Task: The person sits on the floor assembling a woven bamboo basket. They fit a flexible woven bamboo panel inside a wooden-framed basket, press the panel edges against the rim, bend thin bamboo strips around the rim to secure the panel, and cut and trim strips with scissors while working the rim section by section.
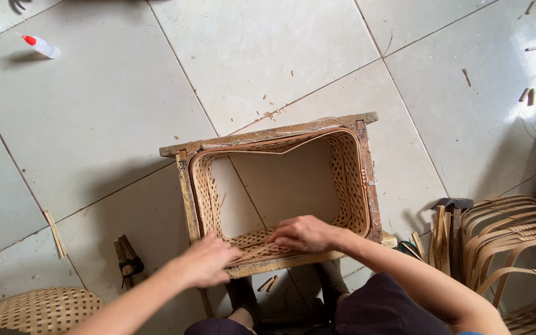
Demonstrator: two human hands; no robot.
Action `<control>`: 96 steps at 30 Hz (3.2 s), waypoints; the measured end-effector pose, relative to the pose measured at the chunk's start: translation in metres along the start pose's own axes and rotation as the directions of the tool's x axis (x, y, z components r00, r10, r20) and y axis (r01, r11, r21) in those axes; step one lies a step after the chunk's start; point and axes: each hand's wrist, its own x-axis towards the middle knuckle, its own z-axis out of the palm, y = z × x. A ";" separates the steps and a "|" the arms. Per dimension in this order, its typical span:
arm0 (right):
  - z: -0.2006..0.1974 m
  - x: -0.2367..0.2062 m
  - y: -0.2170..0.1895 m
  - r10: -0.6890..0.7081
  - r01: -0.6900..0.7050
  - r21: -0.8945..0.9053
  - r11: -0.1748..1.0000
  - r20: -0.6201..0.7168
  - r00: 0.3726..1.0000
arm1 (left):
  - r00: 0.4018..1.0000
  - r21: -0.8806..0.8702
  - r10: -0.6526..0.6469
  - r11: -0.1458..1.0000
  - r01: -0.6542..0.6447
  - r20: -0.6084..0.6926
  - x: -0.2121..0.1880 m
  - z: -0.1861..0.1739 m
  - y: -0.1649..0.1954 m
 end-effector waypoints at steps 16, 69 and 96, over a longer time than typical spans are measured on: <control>-0.111 -0.083 0.003 0.316 -0.240 -0.466 0.852 0.090 0.944 | 0.781 -0.073 0.009 0.995 -0.069 -0.624 0.032 0.009 0.063; -0.007 0.218 -0.002 0.194 -0.123 0.339 0.933 -0.184 0.964 | 0.688 0.214 0.127 0.976 0.042 -0.715 0.073 0.043 0.062; 0.059 -0.273 0.068 0.852 -0.582 0.623 0.523 -0.383 0.356 | 0.493 0.092 -0.012 0.978 0.185 -0.870 0.126 -0.123 0.005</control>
